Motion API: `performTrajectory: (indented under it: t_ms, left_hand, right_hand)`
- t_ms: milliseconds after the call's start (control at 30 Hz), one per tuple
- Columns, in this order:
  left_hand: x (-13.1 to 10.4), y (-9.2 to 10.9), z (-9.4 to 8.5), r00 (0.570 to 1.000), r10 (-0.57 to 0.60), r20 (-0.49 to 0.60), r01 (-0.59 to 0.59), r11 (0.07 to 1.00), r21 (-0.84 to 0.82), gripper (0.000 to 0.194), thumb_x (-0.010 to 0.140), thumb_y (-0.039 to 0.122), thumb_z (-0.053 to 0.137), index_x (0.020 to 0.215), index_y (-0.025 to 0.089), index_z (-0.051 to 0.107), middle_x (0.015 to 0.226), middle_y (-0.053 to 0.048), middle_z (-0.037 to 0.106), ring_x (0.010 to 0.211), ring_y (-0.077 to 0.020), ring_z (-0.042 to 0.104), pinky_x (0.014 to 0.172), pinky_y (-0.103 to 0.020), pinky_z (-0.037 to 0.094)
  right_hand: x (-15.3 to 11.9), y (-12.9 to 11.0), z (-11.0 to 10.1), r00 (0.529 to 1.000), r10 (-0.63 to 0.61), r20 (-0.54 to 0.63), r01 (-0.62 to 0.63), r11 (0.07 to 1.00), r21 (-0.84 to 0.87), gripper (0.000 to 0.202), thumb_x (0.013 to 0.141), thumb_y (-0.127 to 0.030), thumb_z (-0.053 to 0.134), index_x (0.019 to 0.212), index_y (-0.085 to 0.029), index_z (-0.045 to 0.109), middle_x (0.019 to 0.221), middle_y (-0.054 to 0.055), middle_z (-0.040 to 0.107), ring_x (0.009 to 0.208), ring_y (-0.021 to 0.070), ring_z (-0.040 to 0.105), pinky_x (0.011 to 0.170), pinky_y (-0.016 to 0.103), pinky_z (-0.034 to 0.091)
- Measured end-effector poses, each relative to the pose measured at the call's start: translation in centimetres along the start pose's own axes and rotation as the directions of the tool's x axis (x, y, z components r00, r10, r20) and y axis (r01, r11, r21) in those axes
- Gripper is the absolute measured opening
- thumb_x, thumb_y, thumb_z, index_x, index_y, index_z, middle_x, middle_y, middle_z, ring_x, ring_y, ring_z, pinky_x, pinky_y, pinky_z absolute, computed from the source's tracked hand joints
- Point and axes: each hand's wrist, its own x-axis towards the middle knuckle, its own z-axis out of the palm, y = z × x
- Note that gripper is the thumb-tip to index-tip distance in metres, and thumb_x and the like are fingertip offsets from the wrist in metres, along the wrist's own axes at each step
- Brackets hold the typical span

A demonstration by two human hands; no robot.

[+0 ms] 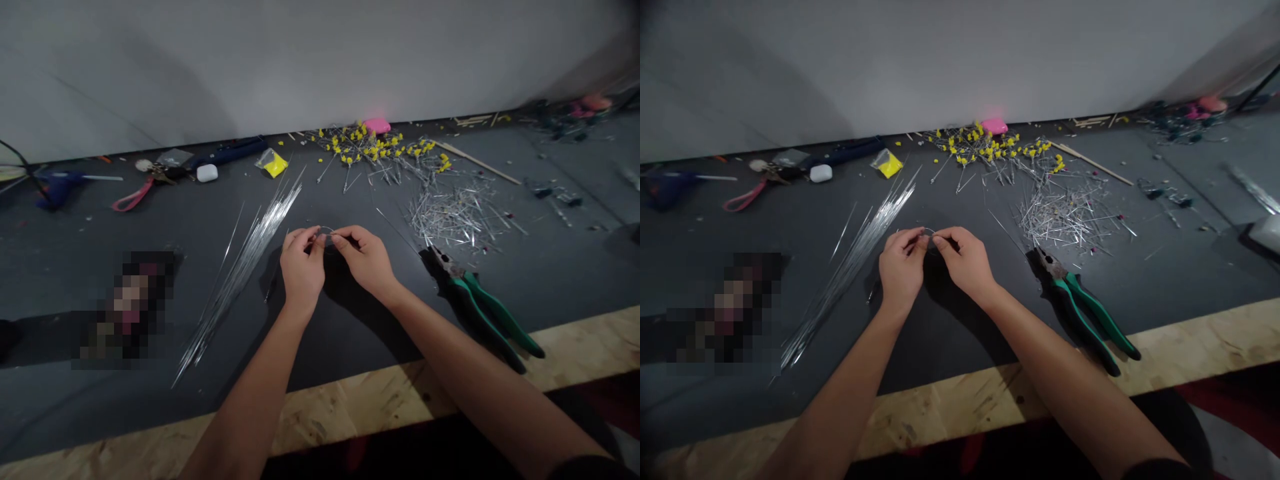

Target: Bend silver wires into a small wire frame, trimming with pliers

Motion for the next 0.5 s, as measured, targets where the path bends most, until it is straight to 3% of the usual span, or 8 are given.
performTrajectory:
  t_ms: [233, 500]
  left_hand:
    - [0.1, -0.3, 0.2, 0.999, -0.045, 0.026, 0.046, 0.999, -0.016, 0.015, 0.079, 0.021, 0.059, 0.092, 0.017, 0.067, 0.1, -0.009, 0.062, 0.085, -0.0167, 0.061, 0.082, -0.033, 0.05]
    - [0.1, -1.1, 0.5, 0.998, -0.056, 0.001, 0.056, 0.998, -0.018, 0.013, 0.079, 0.024, 0.057, 0.087, 0.018, 0.066, 0.093, -0.008, 0.066, 0.083, -0.017, 0.062, 0.081, -0.033, 0.048]
  right_hand:
    - [0.0, 0.1, 0.1, 1.0, 0.021, 0.008, -0.021, 1.0, -0.003, 0.017, 0.084, -0.032, 0.054, 0.086, -0.021, 0.066, 0.085, 0.003, 0.068, 0.079, 0.0153, 0.06, 0.073, 0.029, 0.045]
    - [0.0, -0.1, 0.2, 1.0, 0.024, 0.014, -0.024, 0.999, -0.024, 0.017, 0.084, -0.032, 0.054, 0.085, -0.021, 0.066, 0.083, 0.003, 0.067, 0.077, 0.0154, 0.059, 0.072, 0.03, 0.045]
